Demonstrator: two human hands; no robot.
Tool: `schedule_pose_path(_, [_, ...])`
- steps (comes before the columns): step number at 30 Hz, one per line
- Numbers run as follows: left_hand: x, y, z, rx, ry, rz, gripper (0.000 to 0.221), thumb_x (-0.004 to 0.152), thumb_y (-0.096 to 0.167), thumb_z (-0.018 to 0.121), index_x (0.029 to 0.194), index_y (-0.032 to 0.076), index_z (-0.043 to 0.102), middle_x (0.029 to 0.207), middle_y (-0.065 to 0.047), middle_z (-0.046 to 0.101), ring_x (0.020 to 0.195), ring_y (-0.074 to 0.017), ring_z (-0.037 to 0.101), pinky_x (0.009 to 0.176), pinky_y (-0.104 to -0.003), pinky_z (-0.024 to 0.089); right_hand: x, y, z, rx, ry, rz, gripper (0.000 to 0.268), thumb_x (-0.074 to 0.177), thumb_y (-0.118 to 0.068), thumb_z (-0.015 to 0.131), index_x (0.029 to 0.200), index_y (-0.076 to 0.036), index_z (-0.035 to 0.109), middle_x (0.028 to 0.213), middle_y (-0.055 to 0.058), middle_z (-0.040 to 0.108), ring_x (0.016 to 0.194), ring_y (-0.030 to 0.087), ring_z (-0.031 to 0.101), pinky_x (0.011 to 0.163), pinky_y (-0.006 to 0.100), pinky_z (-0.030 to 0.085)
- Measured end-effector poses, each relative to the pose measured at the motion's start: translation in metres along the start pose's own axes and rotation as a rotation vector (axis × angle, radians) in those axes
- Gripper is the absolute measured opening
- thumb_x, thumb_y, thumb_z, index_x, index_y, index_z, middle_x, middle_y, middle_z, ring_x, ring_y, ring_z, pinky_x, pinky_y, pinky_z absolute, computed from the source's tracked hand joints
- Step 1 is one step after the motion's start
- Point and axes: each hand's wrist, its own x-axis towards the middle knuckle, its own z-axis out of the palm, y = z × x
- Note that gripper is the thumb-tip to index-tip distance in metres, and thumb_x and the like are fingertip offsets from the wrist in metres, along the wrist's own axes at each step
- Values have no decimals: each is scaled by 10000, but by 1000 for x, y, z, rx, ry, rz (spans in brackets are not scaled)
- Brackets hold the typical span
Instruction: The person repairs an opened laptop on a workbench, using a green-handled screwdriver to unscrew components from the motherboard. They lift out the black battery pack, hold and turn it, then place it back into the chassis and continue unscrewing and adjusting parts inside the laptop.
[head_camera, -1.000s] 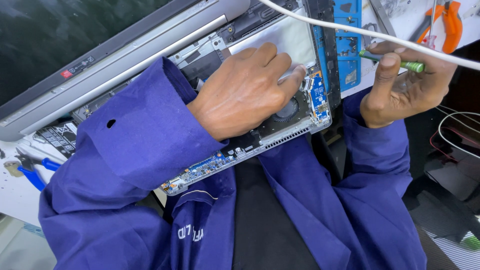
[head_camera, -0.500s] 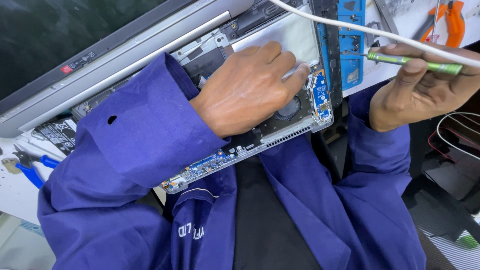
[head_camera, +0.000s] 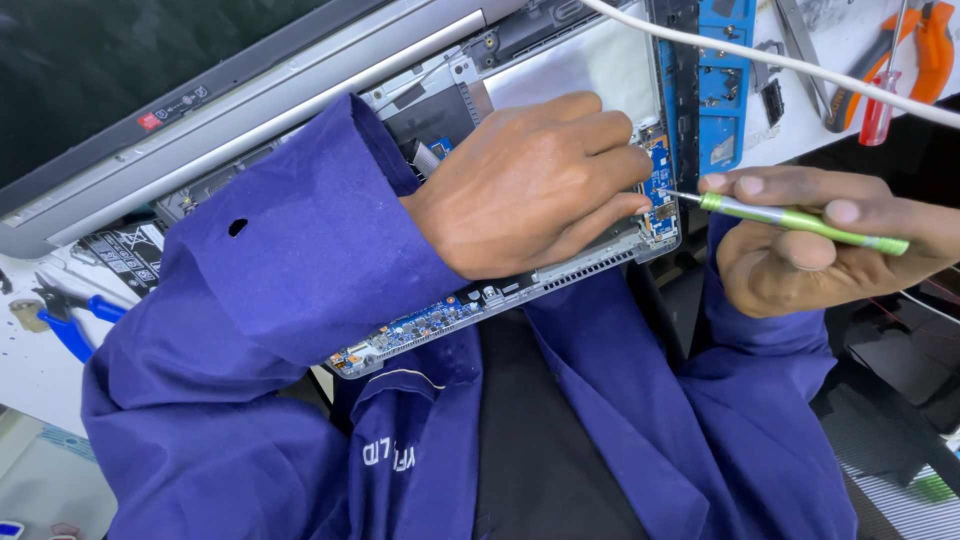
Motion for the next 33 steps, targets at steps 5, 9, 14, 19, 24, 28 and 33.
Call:
schedule_pose_path(5, [0,3,-2,-80,47,3,192,1084,202,566,946,77,614,903,-75,566,801,-293,576,636,-451,489,18,-18,17,103,-100,3,379,1011,-297,620,1071,-52,337,730,284,591,625,427,659,515,490,546])
schedule_pose_path(9, [1,4,-2,-82,59,5,189,1084,182,557,938,73,610,887,-76,557,778,-290,572,612,-457,477,20,-22,18,160,-143,24,331,1025,-241,611,1087,-50,349,768,310,592,667,462,669,544,519,571])
schedule_pose_path(14, [1,3,-2,-38,55,36,193,1077,163,576,910,65,580,887,-92,547,765,-301,566,610,-461,466,26,-27,26,151,-176,21,330,1020,-221,609,1107,-47,342,806,288,596,699,419,678,579,484,590])
schedule_pose_path(19, [1,1,-2,32,40,53,209,1056,146,602,865,82,543,881,-85,514,760,-289,535,581,-454,444,44,0,-38,427,-1059,64,763,945,-140,715,1541,-112,239,1444,241,532,1364,439,619,1205,547,597])
schedule_pose_path(24, [0,-3,2,172,40,118,148,1025,126,591,879,119,566,894,-53,524,774,-252,513,649,-402,454,23,-51,26,23,-257,116,282,1060,-92,602,1248,-104,392,910,262,610,816,424,687,742,525,628])
schedule_pose_path(28, [-1,-3,2,198,56,123,176,1025,119,617,858,116,560,876,-50,512,750,-242,509,641,-387,453,24,-55,28,48,-292,79,289,1070,-3,552,1289,-89,385,917,299,605,818,443,670,760,576,636])
schedule_pose_path(33, [-1,0,-1,32,61,93,175,1071,171,596,915,95,576,902,-62,536,771,-268,522,594,-435,448,28,-53,5,77,-441,25,454,1044,63,500,1419,-107,308,1096,306,592,927,476,688,836,591,637])
